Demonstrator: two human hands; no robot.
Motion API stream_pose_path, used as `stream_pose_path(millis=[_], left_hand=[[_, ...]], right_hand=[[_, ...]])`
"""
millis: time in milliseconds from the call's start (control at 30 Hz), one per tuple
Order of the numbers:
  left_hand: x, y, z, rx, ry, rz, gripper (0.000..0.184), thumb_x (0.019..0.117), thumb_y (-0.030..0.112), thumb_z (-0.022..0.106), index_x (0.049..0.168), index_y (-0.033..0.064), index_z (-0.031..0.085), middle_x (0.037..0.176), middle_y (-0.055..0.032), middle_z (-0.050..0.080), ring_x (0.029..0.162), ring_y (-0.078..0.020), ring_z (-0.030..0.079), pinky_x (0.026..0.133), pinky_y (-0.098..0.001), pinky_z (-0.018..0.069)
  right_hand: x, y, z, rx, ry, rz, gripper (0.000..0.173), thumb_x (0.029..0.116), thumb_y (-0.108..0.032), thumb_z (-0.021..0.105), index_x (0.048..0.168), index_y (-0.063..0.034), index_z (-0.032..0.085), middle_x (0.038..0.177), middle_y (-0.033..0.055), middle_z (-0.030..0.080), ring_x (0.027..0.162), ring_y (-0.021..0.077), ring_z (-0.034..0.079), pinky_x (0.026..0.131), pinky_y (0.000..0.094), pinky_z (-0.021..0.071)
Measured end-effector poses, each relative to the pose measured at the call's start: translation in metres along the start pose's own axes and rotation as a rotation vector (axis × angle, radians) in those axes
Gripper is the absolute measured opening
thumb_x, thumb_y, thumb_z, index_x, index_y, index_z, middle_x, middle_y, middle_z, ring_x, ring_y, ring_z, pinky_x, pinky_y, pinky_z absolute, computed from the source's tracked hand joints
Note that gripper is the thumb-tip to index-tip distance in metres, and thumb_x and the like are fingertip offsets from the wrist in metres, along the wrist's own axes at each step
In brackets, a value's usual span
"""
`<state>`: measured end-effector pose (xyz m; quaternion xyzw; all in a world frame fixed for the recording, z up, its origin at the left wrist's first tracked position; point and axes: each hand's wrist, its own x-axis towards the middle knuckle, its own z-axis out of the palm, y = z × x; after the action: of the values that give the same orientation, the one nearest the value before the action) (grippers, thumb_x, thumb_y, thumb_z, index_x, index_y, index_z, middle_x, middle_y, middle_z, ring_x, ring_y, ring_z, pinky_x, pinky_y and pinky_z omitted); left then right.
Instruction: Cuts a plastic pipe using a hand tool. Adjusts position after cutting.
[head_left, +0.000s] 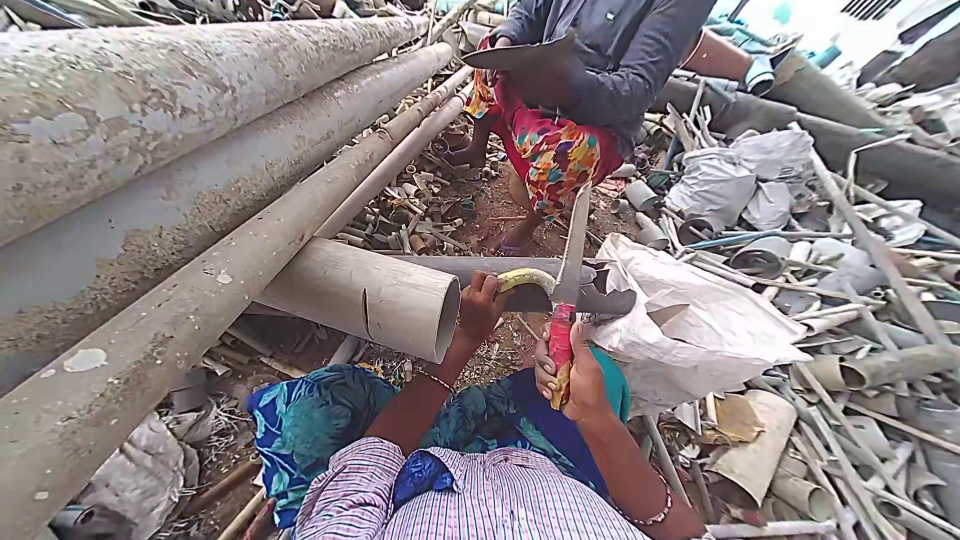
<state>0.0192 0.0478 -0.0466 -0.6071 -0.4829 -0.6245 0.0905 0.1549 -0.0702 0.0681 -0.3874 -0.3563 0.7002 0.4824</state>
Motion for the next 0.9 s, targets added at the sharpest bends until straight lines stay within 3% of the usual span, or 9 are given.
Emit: stream_pose_path(millis=[100, 233, 267, 333, 400, 467, 567, 667, 900], left_hand=[[0.000, -0.001, -0.001, -0.012, 0.004, 0.015, 0.026, 0.0758, 0.013, 0.087, 0.087, -0.0053, 0.073, 0.093, -0.0234, 0.070, 0.073, -0.0299, 0.072, 0.061, -0.0374, 0.0588], [0.000, 0.002, -0.003, -0.015, -0.039, -0.023, 0.025, 0.0759, 0.011, 0.085, 0.088, -0.0066, 0.073, 0.094, -0.0247, 0.070, 0.071, -0.0326, 0.072, 0.060, -0.0415, 0.0587], [0.001, 0.000, -0.003, -0.008, -0.039, -0.012, 0.024, 0.0763, 0.012, 0.085, 0.087, -0.0059, 0.073, 0.094, -0.0240, 0.071, 0.071, -0.0319, 0.072, 0.060, -0.0408, 0.0586], [0.002, -0.001, -0.002, -0.012, -0.032, -0.004, 0.025, 0.0773, 0.014, 0.085, 0.087, -0.0055, 0.073, 0.095, -0.0235, 0.070, 0.072, -0.0309, 0.072, 0.059, -0.0395, 0.0583], [0.000, -0.001, -0.004, -0.022, -0.042, -0.003, 0.025, 0.0788, 0.015, 0.084, 0.091, -0.0047, 0.074, 0.096, -0.0239, 0.070, 0.072, -0.0309, 0.072, 0.059, -0.0397, 0.0581], [0.004, 0.001, -0.004, -0.029, -0.046, -0.023, 0.024, 0.0822, 0.015, 0.081, 0.096, -0.0034, 0.075, 0.099, -0.0232, 0.071, 0.072, -0.0301, 0.072, 0.058, -0.0400, 0.0574], [0.010, 0.008, -0.006, -0.012, -0.112, -0.090, 0.023, 0.0896, 0.016, 0.074, 0.103, -0.0033, 0.075, 0.107, -0.0237, 0.071, 0.077, -0.0323, 0.073, 0.058, -0.0429, 0.0572], [0.011, 0.010, -0.010, 0.008, -0.168, -0.123, 0.023, 0.0950, 0.017, 0.070, 0.107, -0.0035, 0.073, 0.109, -0.0234, 0.071, 0.078, -0.0343, 0.073, 0.060, -0.0453, 0.0578], [0.008, -0.002, -0.006, 0.019, -0.182, 0.028, 0.032, 0.0901, 0.018, 0.074, 0.114, -0.0036, 0.073, 0.110, -0.0228, 0.072, 0.078, -0.0333, 0.074, 0.062, -0.0435, 0.0588]], right_hand=[[0.008, 0.008, -0.009, -0.089, -0.019, -0.430, 0.052, 0.1019, -0.063, 0.037, 0.094, -0.0159, 0.056, 0.062, -0.0090, 0.058, 0.045, 0.0018, 0.052, 0.043, 0.0177, 0.0469], [0.011, 0.022, -0.004, -0.121, 0.172, 0.241, 0.050, 0.1118, -0.043, 0.013, 0.097, -0.0102, 0.047, 0.056, -0.0039, 0.043, 0.038, 0.0047, 0.042, 0.036, 0.0181, 0.0399], [0.008, 0.020, -0.001, -0.130, 0.164, 0.229, 0.050, 0.1120, -0.042, 0.011, 0.096, -0.0108, 0.047, 0.056, -0.0040, 0.043, 0.038, 0.0047, 0.042, 0.036, 0.0182, 0.0399], [0.002, 0.015, -0.006, -0.224, 0.044, -0.148, 0.043, 0.1114, -0.035, 0.014, 0.099, -0.0103, 0.047, 0.060, -0.0081, 0.050, 0.043, 0.0003, 0.047, 0.041, 0.0141, 0.0440], [0.008, 0.016, -0.016, -0.378, -0.010, -0.603, 0.042, 0.1074, -0.053, 0.033, 0.104, -0.0154, 0.050, 0.069, -0.0149, 0.056, 0.052, -0.0039, 0.051, 0.047, 0.0138, 0.0463], [0.020, 0.021, -0.022, -0.506, 0.034, -0.782, 0.051, 0.1008, -0.065, 0.035, 0.105, -0.0169, 0.050, 0.071, -0.0165, 0.056, 0.054, -0.0053, 0.052, 0.048, 0.0155, 0.0473], [0.036, 0.051, -0.032, -0.608, 0.118, -0.492, 0.042, 0.1106, -0.036, 0.030, 0.110, 0.0015, 0.049, 0.066, -0.0123, 0.047, 0.050, -0.0052, 0.044, 0.048, 0.0143, 0.0439], [0.048, 0.058, -0.029, -0.498, 0.188, 0.006, 0.037, 0.1130, -0.027, 0.020, 0.106, -0.0045, 0.048, 0.058, -0.0058, 0.041, 0.041, 0.0033, 0.039, 0.041, 0.0192, 0.0398], [0.051, 0.039, -0.026, -0.497, 0.192, 0.116, 0.037, 0.1137, -0.031, 0.020, 0.106, -0.0066, 0.046, 0.059, -0.0041, 0.042, 0.041, 0.0053, 0.040, 0.041, 0.0207, 0.0410]])
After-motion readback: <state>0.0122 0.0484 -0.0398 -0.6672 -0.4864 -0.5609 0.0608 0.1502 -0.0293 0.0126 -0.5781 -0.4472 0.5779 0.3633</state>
